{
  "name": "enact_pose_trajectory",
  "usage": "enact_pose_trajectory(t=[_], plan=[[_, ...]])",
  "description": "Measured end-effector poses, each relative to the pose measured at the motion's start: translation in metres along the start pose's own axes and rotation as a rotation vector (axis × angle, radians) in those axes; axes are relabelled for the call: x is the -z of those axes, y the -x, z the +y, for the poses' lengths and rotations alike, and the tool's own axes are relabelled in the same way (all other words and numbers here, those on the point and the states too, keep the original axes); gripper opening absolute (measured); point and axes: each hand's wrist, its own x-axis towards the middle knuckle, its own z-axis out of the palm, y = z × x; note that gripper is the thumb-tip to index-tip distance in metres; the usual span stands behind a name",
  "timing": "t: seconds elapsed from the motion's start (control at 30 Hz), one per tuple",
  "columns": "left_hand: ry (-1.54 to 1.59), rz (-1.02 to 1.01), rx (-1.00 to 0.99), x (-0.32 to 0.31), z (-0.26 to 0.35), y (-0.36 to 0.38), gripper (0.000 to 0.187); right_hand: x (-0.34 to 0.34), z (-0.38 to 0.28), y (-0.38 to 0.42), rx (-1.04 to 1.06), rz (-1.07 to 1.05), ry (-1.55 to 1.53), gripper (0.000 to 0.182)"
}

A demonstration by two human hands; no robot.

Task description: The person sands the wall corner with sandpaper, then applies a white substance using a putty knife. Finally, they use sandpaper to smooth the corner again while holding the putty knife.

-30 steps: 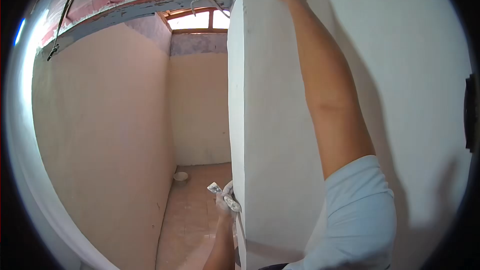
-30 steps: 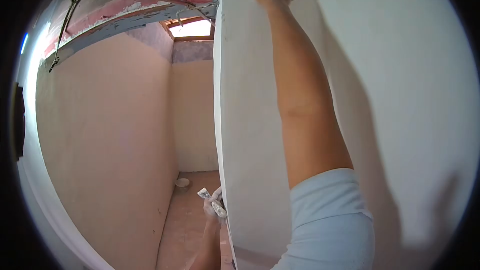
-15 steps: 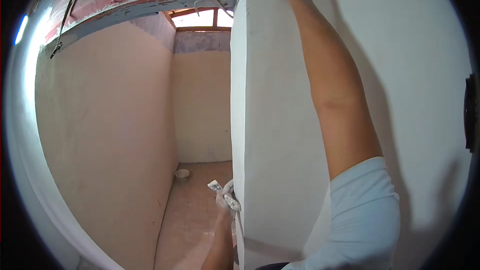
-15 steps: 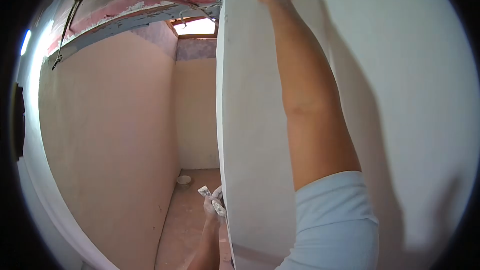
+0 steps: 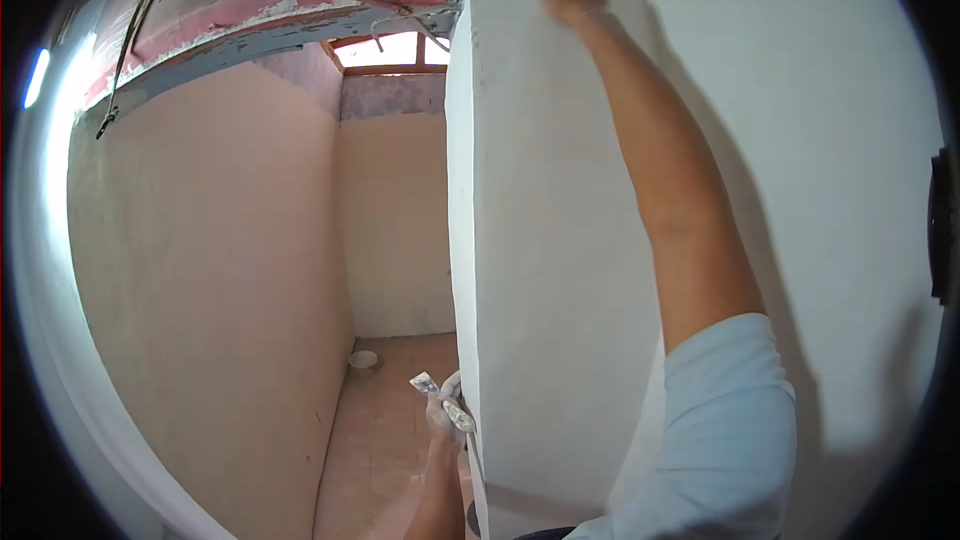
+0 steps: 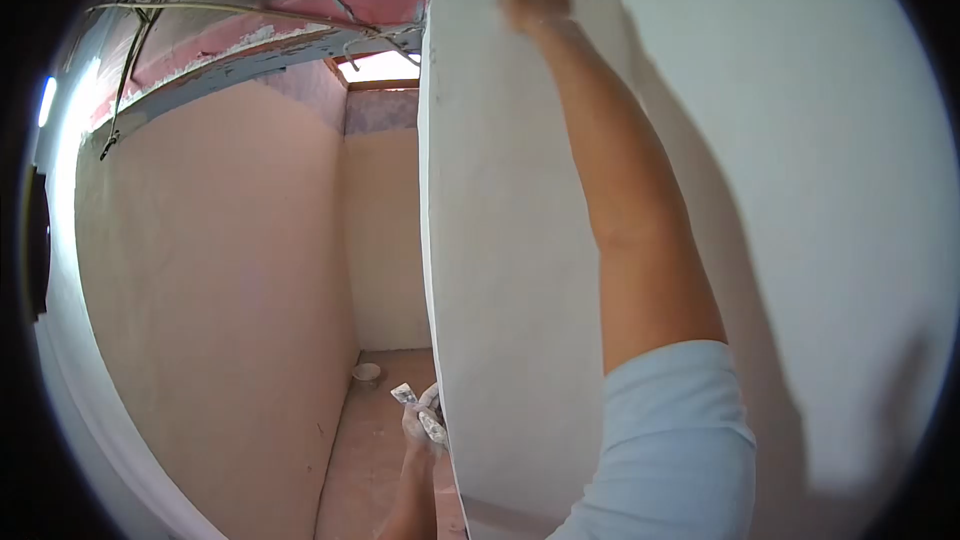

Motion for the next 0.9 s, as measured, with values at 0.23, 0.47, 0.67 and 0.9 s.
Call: enact_pose_trajectory(t=[0.23,0.47,0.67,0.9], plan=[[0.034,-0.050,0.022,0.002,0.003,-0.001,0.072,-0.028,-0.007,-0.017,0.126,0.205,-0.027,0.037],[0.028,-0.024,-0.023,0.008,-0.004,-0.004,0.074,-0.037,0.039,-0.034,-0.209,0.062,0.112,0.061],[-0.008,0.057,-0.013,0.021,-0.010,-0.005,0.072,-0.028,0.074,-0.020,-0.056,0.324,-0.321,0.062],[0.220,0.104,0.006,0.015,-0.001,-0.005,0.051,0.014,-0.012,0.025,0.208,-0.167,0.136,0.056]])
